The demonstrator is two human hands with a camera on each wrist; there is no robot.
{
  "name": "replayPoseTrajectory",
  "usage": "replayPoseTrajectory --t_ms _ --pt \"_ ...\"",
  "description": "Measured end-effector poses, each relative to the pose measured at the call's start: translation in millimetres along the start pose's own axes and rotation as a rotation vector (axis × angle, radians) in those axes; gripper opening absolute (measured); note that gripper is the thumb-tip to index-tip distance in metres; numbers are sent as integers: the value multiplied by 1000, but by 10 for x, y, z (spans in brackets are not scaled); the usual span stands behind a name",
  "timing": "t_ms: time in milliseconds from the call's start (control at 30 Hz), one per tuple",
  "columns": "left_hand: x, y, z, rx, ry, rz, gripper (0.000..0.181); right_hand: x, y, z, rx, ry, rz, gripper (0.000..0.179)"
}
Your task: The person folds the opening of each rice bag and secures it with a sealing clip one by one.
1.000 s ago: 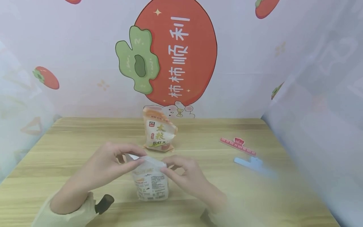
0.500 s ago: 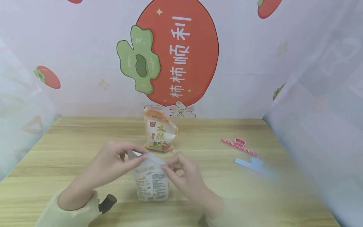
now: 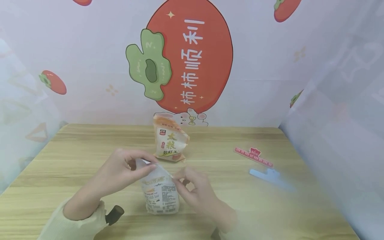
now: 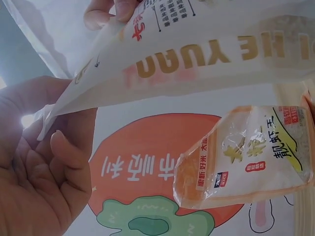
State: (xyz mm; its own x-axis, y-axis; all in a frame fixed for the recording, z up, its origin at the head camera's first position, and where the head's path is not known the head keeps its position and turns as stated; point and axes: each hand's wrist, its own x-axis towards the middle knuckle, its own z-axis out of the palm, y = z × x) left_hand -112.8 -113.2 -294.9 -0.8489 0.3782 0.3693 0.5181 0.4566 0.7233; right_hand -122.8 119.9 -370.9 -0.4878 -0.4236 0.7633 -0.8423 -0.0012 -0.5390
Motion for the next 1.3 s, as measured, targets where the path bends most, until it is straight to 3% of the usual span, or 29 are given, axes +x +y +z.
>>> replayPoseTrajectory --t_ms 200,533,733,1000,1300 --pt "1 -2 -6 -41 -22 -15 8 -15 -6 -26 28 -28 59 31" --pt "2 -2 -26 -78 -45 -56 7 -13 21 -73 203 -73 118 17" --pt "0 -2 -19 -83 -51 -53 7 5 1 -101 246 -85 222 16" --pt "-1 0 -16 -62 -45 -48 7 35 -68 -118 179 -67 404 9" --pt "8 8 7 -63 -41 -37 8 67 -74 -121 248 -107 579 24"
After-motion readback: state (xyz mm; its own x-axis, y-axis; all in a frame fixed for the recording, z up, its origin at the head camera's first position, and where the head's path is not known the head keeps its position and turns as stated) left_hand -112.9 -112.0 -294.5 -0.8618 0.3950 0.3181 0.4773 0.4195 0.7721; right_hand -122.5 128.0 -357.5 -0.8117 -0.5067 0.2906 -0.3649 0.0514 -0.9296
